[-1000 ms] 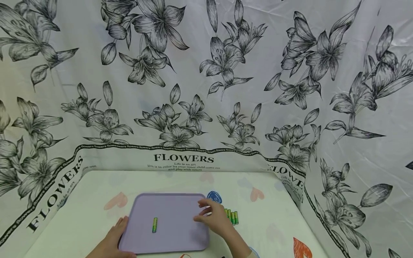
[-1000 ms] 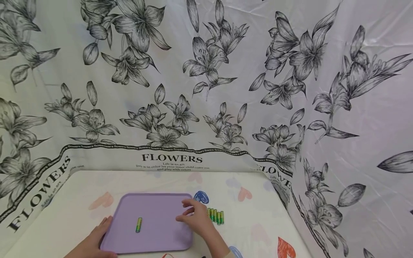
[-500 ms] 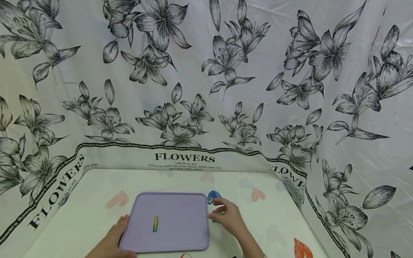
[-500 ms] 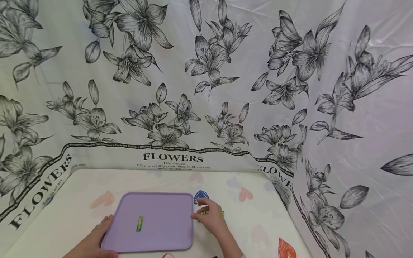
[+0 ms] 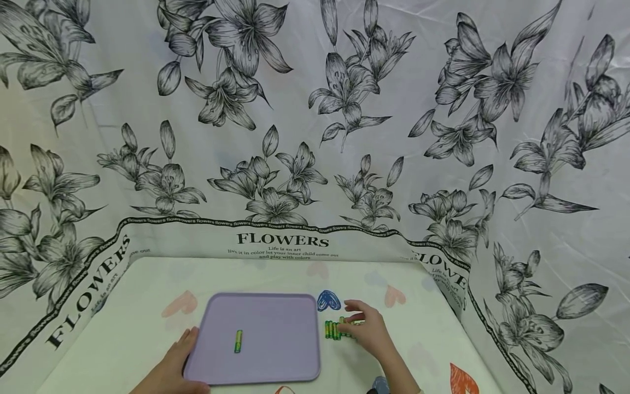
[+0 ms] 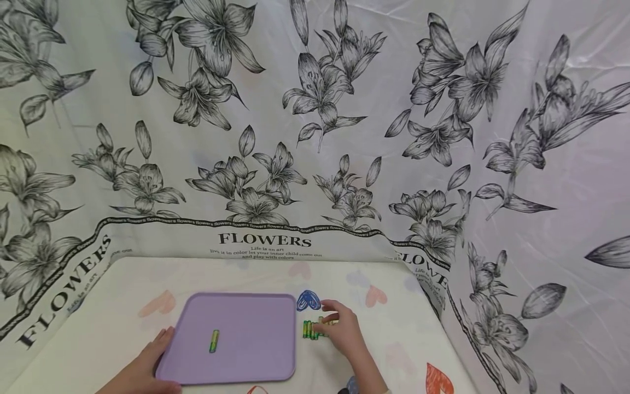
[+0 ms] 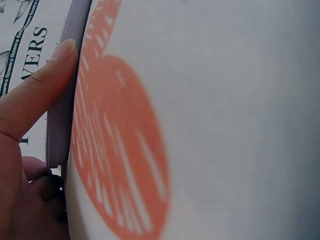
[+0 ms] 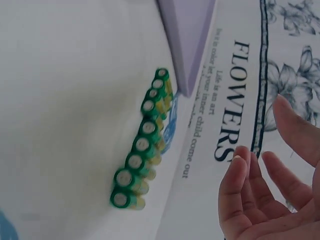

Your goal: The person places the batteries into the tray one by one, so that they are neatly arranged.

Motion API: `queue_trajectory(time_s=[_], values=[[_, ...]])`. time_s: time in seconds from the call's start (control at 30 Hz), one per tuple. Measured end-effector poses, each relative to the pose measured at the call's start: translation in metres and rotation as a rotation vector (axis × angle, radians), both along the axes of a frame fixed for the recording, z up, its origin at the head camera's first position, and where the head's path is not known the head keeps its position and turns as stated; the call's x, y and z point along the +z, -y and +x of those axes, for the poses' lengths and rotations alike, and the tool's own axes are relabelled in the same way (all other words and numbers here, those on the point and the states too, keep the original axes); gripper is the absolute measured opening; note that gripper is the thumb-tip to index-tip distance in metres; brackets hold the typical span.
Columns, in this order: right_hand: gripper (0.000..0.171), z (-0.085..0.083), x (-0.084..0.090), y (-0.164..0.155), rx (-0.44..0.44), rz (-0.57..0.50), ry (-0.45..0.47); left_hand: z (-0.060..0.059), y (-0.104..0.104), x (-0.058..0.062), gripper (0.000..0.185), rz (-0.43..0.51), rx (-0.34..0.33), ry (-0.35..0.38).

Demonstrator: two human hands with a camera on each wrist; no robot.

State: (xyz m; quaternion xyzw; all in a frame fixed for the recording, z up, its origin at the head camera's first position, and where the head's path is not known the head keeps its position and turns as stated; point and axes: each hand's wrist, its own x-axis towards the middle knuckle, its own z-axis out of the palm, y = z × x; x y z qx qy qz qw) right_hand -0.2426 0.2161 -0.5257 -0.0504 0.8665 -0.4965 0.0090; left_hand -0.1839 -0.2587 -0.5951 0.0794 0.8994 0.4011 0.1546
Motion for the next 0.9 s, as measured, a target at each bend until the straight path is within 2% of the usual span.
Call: queue_trajectory(time_s=[0.43,0.67,0.8,0.9], values=[[0.063,-0.005,-0.010,-0.030,-0.060,0.060,0.052,0.001,0.000,0.000,0.130,-0.002,-0.001,-0.038],[0.066,-0.008,-0.019,-0.044,-0.047,0.089,0.068,0.002,0.000,-0.003,0.133,0.048,0.025,-0.012],[0.073,-0.009,-0.027,-0.052,-0.033,0.141,0.099,0.002,-0.001,-0.001,0.131,0.026,0.007,-0.065],[0.077,-0.011,-0.034,-0.055,0.009,0.182,0.124,0.003,0.000,-0.001,0.129,0.007,0.002,-0.097]])
